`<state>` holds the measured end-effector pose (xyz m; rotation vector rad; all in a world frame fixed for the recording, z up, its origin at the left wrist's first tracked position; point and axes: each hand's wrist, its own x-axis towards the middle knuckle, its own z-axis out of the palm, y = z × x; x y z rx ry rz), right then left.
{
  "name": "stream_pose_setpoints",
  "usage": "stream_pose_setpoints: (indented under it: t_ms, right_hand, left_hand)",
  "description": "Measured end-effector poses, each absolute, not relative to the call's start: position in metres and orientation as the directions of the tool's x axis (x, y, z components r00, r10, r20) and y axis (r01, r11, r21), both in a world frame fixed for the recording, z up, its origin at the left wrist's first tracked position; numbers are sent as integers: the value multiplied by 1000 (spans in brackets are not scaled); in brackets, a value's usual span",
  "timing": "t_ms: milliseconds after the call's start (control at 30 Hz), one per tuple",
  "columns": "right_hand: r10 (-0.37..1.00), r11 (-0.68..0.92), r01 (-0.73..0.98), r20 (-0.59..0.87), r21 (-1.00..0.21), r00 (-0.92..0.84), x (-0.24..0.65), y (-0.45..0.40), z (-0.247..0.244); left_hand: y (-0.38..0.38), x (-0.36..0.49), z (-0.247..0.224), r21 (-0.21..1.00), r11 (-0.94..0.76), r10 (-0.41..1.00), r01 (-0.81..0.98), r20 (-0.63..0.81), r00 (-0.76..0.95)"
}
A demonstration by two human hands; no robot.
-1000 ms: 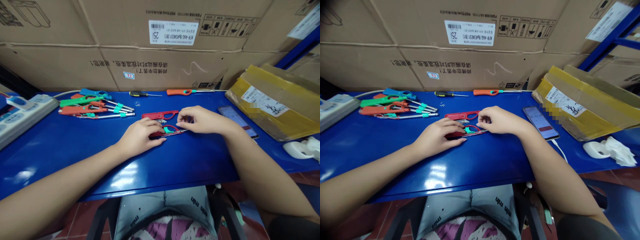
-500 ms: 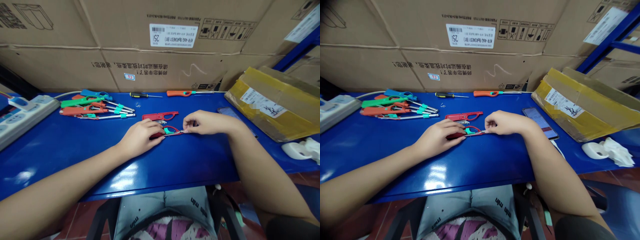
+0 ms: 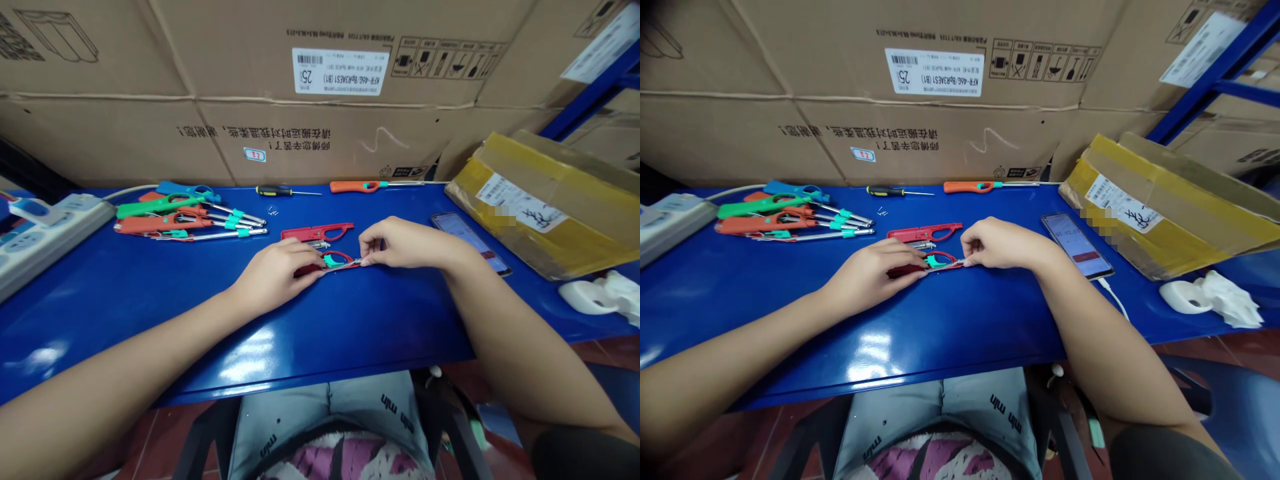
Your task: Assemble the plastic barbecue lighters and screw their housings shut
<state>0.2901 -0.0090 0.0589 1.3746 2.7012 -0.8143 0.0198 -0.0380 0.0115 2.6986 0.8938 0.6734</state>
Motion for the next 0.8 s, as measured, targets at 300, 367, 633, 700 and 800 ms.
stream_pose_setpoints:
  t_ms: [300, 367, 633, 700, 800]
  right_hand:
    - [774, 453, 776, -240, -439, -587, 289, -10, 58]
    - [774, 450, 779, -244, -437, -584, 290, -10, 59]
    - [768, 460, 777, -246, -431, -591, 292, -9, 60]
    - [761, 470, 767, -240, -437, -603, 292, -9, 60]
    - [751, 483, 750, -225, -452, -620, 291, -10, 59]
  left_hand:
    - [-36, 19, 11, 354, -784, 617, 509, 354, 703]
    - [-36, 19, 11, 360, -784, 616, 506, 356, 702]
    - [-36, 18, 11, 365, -785, 614, 501, 353, 706]
    - [-36, 18, 11, 369, -784, 615, 500, 353, 704]
    - [-35, 18, 10, 371, -783, 617, 499, 356, 702]
